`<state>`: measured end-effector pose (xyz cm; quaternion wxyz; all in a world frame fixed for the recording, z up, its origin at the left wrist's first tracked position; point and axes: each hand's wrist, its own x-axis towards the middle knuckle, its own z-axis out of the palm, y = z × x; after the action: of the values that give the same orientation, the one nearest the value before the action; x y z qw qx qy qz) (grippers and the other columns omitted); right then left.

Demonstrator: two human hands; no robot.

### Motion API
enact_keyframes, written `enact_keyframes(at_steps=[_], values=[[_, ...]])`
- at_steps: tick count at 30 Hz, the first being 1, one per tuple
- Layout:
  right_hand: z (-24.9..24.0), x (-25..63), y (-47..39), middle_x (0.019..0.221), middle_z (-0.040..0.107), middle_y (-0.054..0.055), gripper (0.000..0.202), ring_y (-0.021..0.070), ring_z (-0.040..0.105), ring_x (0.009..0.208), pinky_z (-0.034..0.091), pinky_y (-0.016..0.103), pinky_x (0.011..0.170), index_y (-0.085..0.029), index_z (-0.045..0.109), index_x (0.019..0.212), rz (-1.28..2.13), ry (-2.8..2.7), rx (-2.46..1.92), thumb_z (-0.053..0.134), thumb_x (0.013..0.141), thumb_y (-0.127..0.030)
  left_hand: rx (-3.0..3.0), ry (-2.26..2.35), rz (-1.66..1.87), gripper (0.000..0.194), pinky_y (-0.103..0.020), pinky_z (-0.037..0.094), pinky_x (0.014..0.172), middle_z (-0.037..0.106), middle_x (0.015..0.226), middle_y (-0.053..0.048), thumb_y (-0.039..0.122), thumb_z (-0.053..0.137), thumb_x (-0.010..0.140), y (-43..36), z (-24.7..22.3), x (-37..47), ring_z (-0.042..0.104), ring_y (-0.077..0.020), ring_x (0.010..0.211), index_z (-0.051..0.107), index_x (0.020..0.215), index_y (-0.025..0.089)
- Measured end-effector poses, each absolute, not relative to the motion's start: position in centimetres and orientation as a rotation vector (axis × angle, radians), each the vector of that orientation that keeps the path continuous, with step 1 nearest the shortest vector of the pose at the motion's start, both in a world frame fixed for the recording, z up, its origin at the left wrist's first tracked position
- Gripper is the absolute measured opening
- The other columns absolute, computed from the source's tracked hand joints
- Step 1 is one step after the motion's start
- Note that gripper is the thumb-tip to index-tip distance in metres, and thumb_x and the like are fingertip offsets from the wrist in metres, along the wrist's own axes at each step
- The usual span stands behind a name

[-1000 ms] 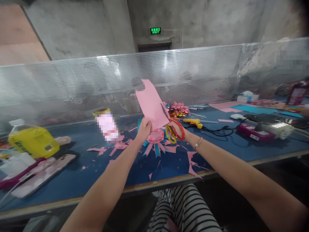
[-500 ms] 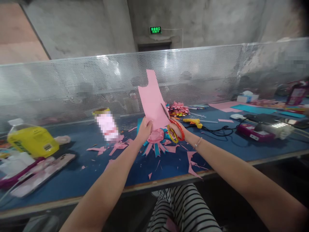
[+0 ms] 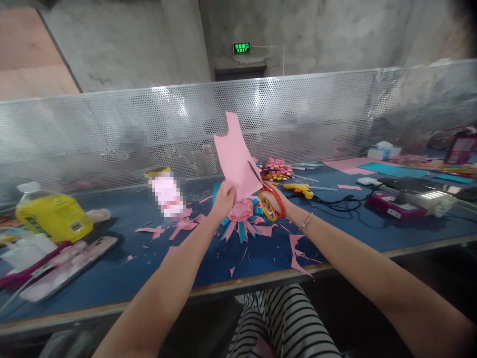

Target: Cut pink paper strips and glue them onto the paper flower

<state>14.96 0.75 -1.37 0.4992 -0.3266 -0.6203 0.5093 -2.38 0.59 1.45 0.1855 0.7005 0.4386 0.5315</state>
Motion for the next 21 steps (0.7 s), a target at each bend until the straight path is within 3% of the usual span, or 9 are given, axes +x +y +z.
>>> enact_keyframes(at_steps=[2, 4, 7, 9, 11, 14, 21], values=[[-1.67, 15.04, 1.10, 0.036, 0.041, -0.005, 0.011, 0.0084, 0.037, 0.031, 0.029, 0.021, 0.032, -0.020, 0.037, 0.054, 1.294, -1.523, -0.766, 0.043, 0.064, -0.021, 1.908, 1.255, 1.404, 0.028, -0.029, 0.044, 0.063, 0.056, 0.070, -0.002, 0.022, 0.039, 0.078, 0.23, 1.52, -2.20, 0.053, -0.0137, 0.061, 0.046, 0.104, 0.015], [-1.84, 15.09, 1.36, 0.038, 0.043, -0.003, 0.012, 0.0093, 0.038, 0.032, 0.030, 0.022, 0.033, -0.020, 0.038, 0.051, 1.318, -1.521, -0.734, 0.040, 0.063, -0.023, 1.857, 1.246, 1.312, 0.025, -0.024, 0.038, 0.047, 0.044, 0.052, 0.005, 0.024, 0.038, 0.079, -0.10, 1.53, -2.00, 0.040, -0.0096, 0.041, 0.045, 0.102, 0.015], [-1.80, 15.15, 1.54, 0.037, 0.044, -0.001, 0.013, 0.0097, 0.039, 0.032, 0.030, 0.023, 0.032, -0.019, 0.040, 0.049, 1.332, -1.508, -0.718, 0.038, 0.061, -0.024, 1.854, 1.228, 1.256, 0.022, -0.021, 0.032, 0.040, 0.037, 0.048, 0.008, 0.024, 0.038, 0.080, -0.34, 1.49, -1.85, 0.032, -0.0073, 0.036, 0.045, 0.098, 0.015], [-1.65, 15.23, 1.59, 0.037, 0.044, -0.001, 0.012, 0.0094, 0.039, 0.032, 0.030, 0.023, 0.032, -0.019, 0.041, 0.049, 1.321, -1.501, -0.714, 0.039, 0.060, -0.022, 1.906, 1.226, 1.269, 0.023, -0.022, 0.037, 0.045, 0.046, 0.058, 0.004, 0.023, 0.039, 0.079, -0.32, 1.47, -1.87, 0.040, -0.0083, 0.042, 0.046, 0.099, 0.015], [-1.49, 15.34, 1.62, 0.037, 0.044, -0.001, 0.011, 0.0093, 0.039, 0.032, 0.031, 0.022, 0.033, -0.019, 0.040, 0.049, 1.298, -1.507, -0.684, 0.041, 0.060, -0.020, 2.004, 1.221, 1.312, 0.026, -0.026, 0.044, 0.060, 0.057, 0.080, -0.003, 0.021, 0.040, 0.078, -0.23, 1.47, -1.93, 0.053, -0.0118, 0.062, 0.046, 0.103, 0.015], [-1.31, 15.42, 1.63, 0.039, 0.045, -0.003, 0.010, 0.0101, 0.041, 0.032, 0.032, 0.023, 0.032, -0.020, 0.040, 0.055, 1.242, -1.547, -0.677, 0.044, 0.064, -0.022, 2.124, 1.232, 1.346, 0.031, -0.030, 0.039, 0.086, 0.053, 0.110, -0.010, 0.020, 0.040, 0.079, -0.11, 1.42, -1.99, 0.050, -0.0167, 0.099, 0.045, 0.108, 0.014], [-1.35, 15.02, 1.03, 0.038, 0.043, -0.007, 0.014, 0.0105, 0.041, 0.031, 0.033, 0.023, 0.031, -0.022, 0.038, 0.067, 1.127, -1.559, -0.766, 0.047, 0.073, -0.030, 2.166, 1.275, 1.308, 0.036, -0.032, 0.036, 0.091, 0.051, 0.117, -0.012, 0.022, 0.039, 0.080, -0.13, 1.23, -1.89, 0.048, -0.0188, 0.107, 0.043, 0.114, 0.013]])
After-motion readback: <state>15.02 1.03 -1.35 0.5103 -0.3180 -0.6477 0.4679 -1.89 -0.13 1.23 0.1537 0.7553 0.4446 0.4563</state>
